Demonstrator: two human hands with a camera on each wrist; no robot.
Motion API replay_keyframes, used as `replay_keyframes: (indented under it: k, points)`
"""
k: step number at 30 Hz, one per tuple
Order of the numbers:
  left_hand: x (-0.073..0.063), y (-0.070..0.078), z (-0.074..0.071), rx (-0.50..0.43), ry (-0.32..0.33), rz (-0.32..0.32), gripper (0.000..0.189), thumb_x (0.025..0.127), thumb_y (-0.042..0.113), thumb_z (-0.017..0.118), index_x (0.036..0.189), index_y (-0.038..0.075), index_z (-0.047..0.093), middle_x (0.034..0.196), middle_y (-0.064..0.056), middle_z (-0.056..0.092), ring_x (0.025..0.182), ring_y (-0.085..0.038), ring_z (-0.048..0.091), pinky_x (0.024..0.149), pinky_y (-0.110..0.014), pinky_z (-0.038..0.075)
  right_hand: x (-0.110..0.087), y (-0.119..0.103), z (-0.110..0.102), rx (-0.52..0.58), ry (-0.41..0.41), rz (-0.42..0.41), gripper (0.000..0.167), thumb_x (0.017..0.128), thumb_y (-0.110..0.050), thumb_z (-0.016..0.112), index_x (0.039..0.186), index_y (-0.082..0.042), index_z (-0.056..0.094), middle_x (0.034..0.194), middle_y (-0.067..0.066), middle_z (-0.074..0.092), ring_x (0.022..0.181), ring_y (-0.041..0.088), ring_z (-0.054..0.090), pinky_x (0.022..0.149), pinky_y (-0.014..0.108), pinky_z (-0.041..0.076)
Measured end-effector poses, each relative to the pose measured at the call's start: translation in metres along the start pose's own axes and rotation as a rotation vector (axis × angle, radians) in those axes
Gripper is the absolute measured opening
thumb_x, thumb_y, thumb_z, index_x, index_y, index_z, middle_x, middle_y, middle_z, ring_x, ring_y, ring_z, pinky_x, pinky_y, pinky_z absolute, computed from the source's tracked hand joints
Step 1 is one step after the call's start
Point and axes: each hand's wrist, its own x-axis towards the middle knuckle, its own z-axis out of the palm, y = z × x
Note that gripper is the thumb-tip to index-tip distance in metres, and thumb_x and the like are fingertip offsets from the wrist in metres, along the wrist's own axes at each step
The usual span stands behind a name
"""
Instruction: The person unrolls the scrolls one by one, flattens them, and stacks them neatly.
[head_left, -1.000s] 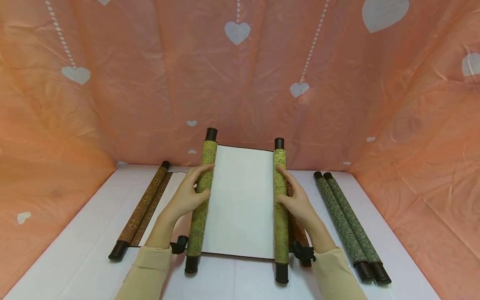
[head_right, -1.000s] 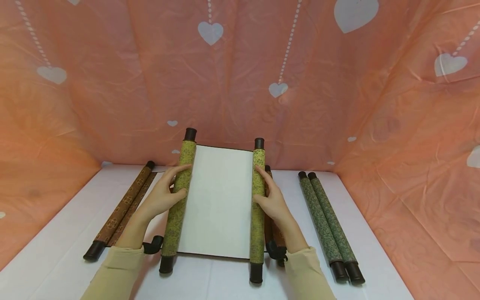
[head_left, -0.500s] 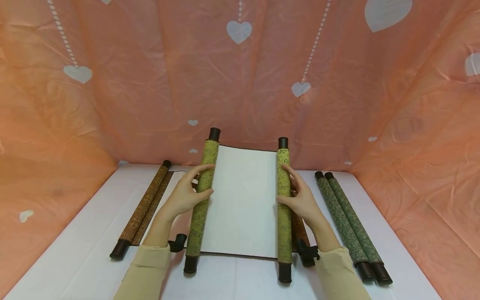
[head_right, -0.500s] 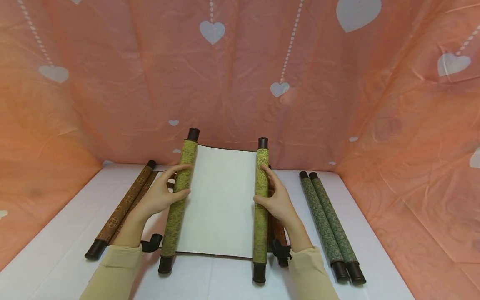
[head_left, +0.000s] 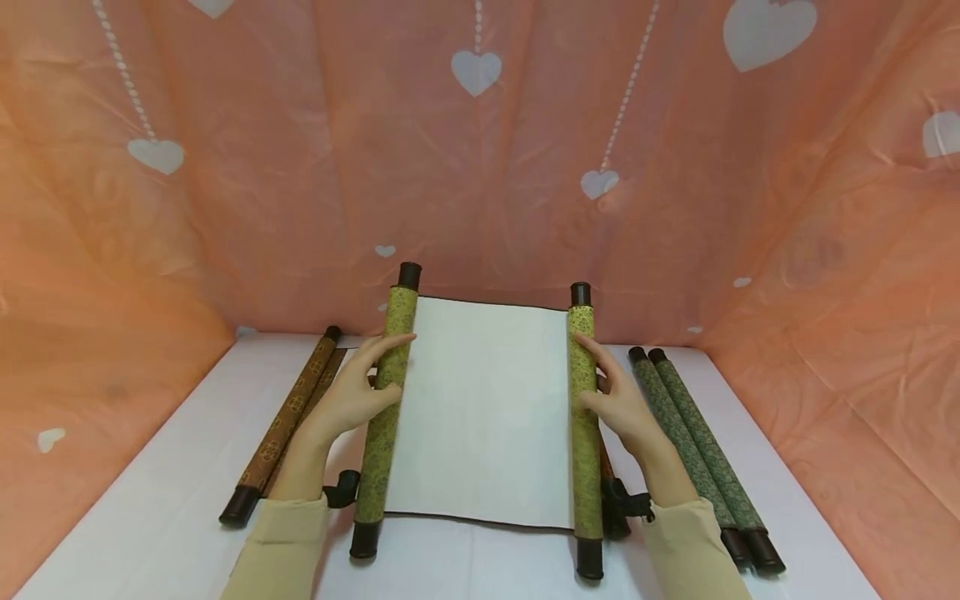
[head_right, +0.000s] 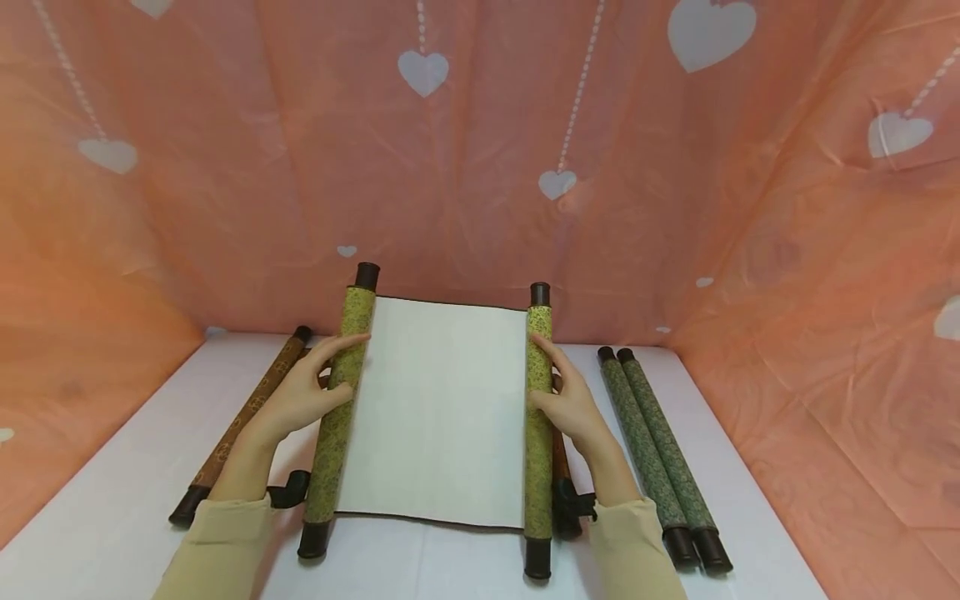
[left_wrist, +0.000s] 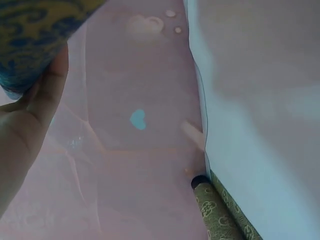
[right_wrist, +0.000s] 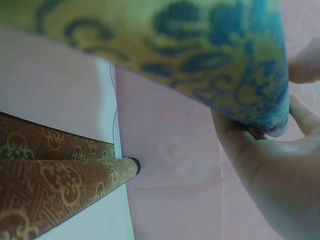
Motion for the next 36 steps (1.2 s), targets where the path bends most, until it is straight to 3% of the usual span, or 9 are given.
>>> replay_keyframes:
  k: [2, 5, 8, 9, 15, 18, 23, 31, 36]
  points:
    - [-0.002, 0.0, -0.001, 0.01, 0.006, 0.0, 0.071, 0.092, -0.003, 0.061, 0.157, 0.022, 0.047, 0.168, -0.018, 0.023, 0.135, -0.042, 0.037, 0.056, -0.037, 0.043, -0.001, -0.002, -0.001, 0.014, 0.0, 0.006, 0.087, 0.09, 0.011, 0.055, 0.166, -0.023, 0.029, 0.173, 0.011, 0.009, 0.156, 0.049, 0.009, 0.08, 0.043, 0.041]
    - [-0.004, 0.0, -0.002, 0.032, 0.034, 0.004, 0.067, 0.095, 0.005, 0.072, 0.156, 0.022, 0.049, 0.17, -0.02, 0.02, 0.147, -0.046, 0.029, 0.081, -0.055, 0.054, -0.001, -0.002, 0.0, 0.025, 0.003, 0.002, 0.084, 0.094, 0.006, 0.064, 0.166, -0.023, 0.03, 0.172, 0.012, 0.014, 0.149, 0.049, 0.028, 0.083, 0.04, 0.047]
    - [-0.003, 0.0, 0.0, 0.069, 0.061, 0.012, 0.069, 0.092, 0.014, 0.081, 0.154, 0.022, 0.052, 0.169, -0.021, 0.02, 0.154, -0.049, 0.018, 0.107, -0.071, 0.039, 0.0, -0.001, 0.001, 0.001, 0.009, -0.008, 0.087, 0.094, 0.001, 0.073, 0.165, -0.024, 0.03, 0.17, 0.012, 0.017, 0.138, 0.047, 0.044, 0.081, 0.035, 0.052]
    - [-0.003, -0.001, 0.001, 0.076, 0.067, 0.019, 0.071, 0.091, 0.014, 0.083, 0.154, 0.022, 0.052, 0.169, -0.021, 0.022, 0.154, -0.049, 0.019, 0.107, -0.071, 0.037, 0.0, -0.001, 0.002, -0.014, 0.01, -0.014, 0.088, 0.093, 0.0, 0.075, 0.165, -0.024, 0.03, 0.17, 0.012, 0.018, 0.137, 0.047, 0.046, 0.081, 0.035, 0.053]
    - [-0.005, -0.001, -0.002, 0.093, 0.085, 0.109, 0.076, 0.092, 0.001, 0.078, 0.158, 0.018, 0.045, 0.163, -0.019, 0.035, 0.148, -0.044, 0.034, 0.104, -0.066, 0.043, 0.0, -0.001, 0.001, -0.124, 0.014, -0.073, 0.094, 0.093, 0.001, 0.075, 0.167, -0.026, 0.024, 0.17, 0.016, 0.018, 0.137, 0.047, 0.047, 0.088, 0.041, 0.052]
    - [-0.008, -0.002, -0.006, 0.075, 0.082, 0.129, 0.079, 0.093, 0.0, 0.075, 0.161, 0.021, 0.04, 0.164, -0.015, 0.036, 0.15, -0.041, 0.033, 0.103, -0.065, 0.043, -0.001, -0.003, -0.003, -0.179, 0.02, -0.082, 0.101, 0.093, -0.003, 0.076, 0.168, -0.032, 0.015, 0.168, 0.021, 0.024, 0.129, 0.042, 0.052, 0.09, 0.044, 0.051]
    - [-0.013, -0.002, -0.012, 0.063, 0.06, 0.115, 0.081, 0.095, 0.002, 0.073, 0.163, 0.025, 0.035, 0.167, -0.014, 0.031, 0.151, -0.042, 0.03, 0.101, -0.066, 0.044, -0.003, -0.006, -0.009, -0.182, -0.006, -0.091, 0.109, 0.092, -0.004, 0.077, 0.168, -0.036, 0.005, 0.162, 0.025, 0.033, 0.124, 0.037, 0.054, 0.09, 0.035, 0.052]
    - [-0.016, -0.001, -0.018, 0.081, 0.057, 0.107, 0.084, 0.093, -0.002, 0.069, 0.164, 0.024, 0.032, 0.164, -0.018, 0.031, 0.146, -0.043, 0.034, 0.097, -0.062, 0.044, -0.007, -0.006, -0.014, -0.141, -0.035, -0.097, 0.111, 0.091, 0.005, 0.073, 0.169, -0.03, 0.003, 0.164, 0.028, 0.022, 0.125, 0.041, 0.052, 0.086, 0.025, 0.051]
    - [-0.015, -0.002, -0.022, 0.1, 0.051, 0.101, 0.083, 0.09, -0.004, 0.064, 0.163, 0.024, 0.036, 0.16, -0.021, 0.028, 0.131, -0.041, 0.043, 0.075, -0.049, 0.042, -0.009, -0.008, -0.018, -0.126, -0.053, -0.094, 0.107, 0.091, 0.009, 0.068, 0.17, -0.025, 0.004, 0.166, 0.03, 0.015, 0.132, 0.046, 0.048, 0.086, 0.023, 0.05]
